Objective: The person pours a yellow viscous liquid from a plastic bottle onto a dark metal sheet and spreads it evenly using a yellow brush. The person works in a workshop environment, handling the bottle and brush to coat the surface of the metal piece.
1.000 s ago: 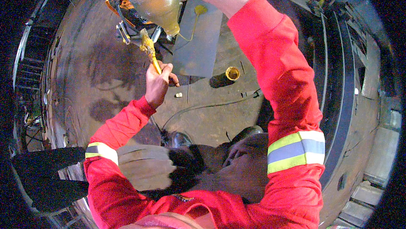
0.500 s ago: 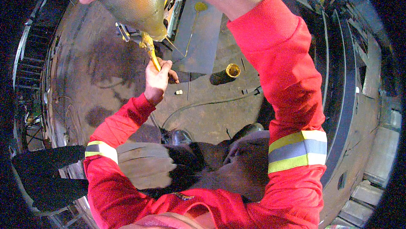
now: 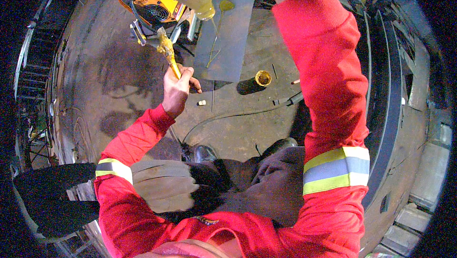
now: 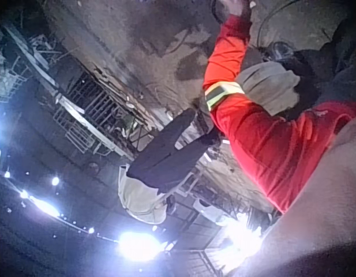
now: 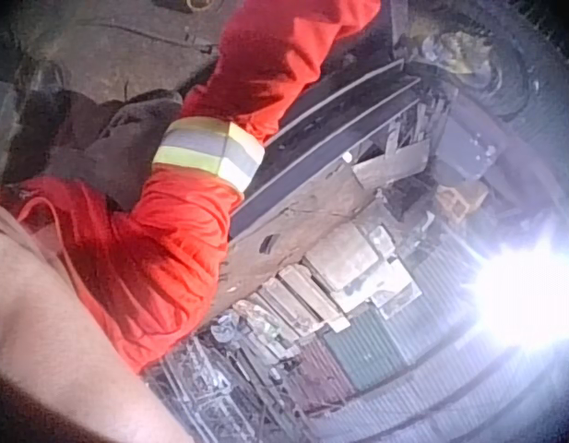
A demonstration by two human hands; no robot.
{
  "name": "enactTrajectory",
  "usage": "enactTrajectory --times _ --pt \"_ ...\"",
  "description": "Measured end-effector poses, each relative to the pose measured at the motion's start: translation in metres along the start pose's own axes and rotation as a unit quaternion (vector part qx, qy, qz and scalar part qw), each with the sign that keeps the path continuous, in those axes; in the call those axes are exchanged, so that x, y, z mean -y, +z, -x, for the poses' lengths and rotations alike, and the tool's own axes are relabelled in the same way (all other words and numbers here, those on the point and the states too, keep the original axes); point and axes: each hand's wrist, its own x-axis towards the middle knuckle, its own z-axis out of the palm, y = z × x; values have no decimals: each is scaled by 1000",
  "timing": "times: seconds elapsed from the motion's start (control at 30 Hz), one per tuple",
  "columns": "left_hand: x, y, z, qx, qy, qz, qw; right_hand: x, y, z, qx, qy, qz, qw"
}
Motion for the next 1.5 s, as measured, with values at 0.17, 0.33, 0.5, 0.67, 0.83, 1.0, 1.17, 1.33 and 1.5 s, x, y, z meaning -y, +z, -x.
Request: enactTrajectory --times 0.17,0.33,0.5,0.67,0.83,1.0,1.17,1.33,1.5 --pt "-1 -3 0 11 -16 -25 1000 -10 -8 -8 -27 -6 55 998" --pt "-3 -1 0 -3 -30 -36 999 -24 -6 -16 -100 -25 121 987" --pt "-4 1 3 -6 -9 -51 999 -35 -9 -26 -152 -1 191 970" --pt "4 -5 -1 6 -13 -65 998 -32 -5 -27 -209 46 251 944" --pt "4 -2 1 -24 -27 -41 999 -48 -8 -33 -230 56 251 939" --pt "11 -5 -1 -15 1 -35 999 -76 -13 -41 -262 31 248 932" --pt "12 -6 1 -13 18 -31 999 -95 -20 -46 -268 5 275 923" --pt "9 -3 1 -25 37 -65 997 -116 -29 -50 -287 -6 221 932" --pt "9 -3 3 -35 59 -115 991 -130 -36 -52 -320 8 199 926"
